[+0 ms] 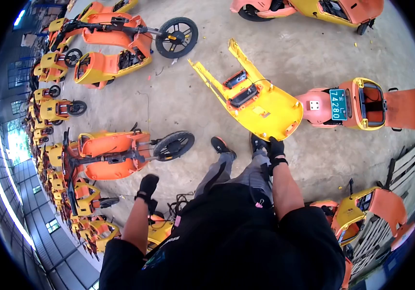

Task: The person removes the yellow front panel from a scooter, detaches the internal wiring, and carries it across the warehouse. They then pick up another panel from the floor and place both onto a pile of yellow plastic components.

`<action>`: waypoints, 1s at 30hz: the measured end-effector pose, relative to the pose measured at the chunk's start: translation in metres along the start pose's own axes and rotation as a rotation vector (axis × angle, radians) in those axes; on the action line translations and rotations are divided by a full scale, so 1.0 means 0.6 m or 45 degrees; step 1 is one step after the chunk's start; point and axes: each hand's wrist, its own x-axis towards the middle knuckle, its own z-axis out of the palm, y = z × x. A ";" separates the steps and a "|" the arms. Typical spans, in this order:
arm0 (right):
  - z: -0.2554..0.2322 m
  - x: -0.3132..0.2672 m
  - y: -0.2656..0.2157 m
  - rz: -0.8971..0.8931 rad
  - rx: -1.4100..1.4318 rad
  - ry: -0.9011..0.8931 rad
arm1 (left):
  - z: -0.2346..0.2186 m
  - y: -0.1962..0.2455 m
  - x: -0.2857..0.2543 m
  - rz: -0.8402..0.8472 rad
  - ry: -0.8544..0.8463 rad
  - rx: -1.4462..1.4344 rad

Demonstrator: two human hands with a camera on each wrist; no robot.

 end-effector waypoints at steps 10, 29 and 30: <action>0.119 0.066 0.094 0.057 0.356 -0.018 | 0.042 0.010 -0.131 -0.666 -0.007 -0.819; 0.022 0.070 0.141 0.091 0.327 -0.222 | 0.075 -0.030 -0.174 -0.411 -0.375 -0.504; 0.021 0.066 0.140 0.067 0.330 -0.217 | 0.098 -0.057 -0.191 -0.547 -0.463 -0.586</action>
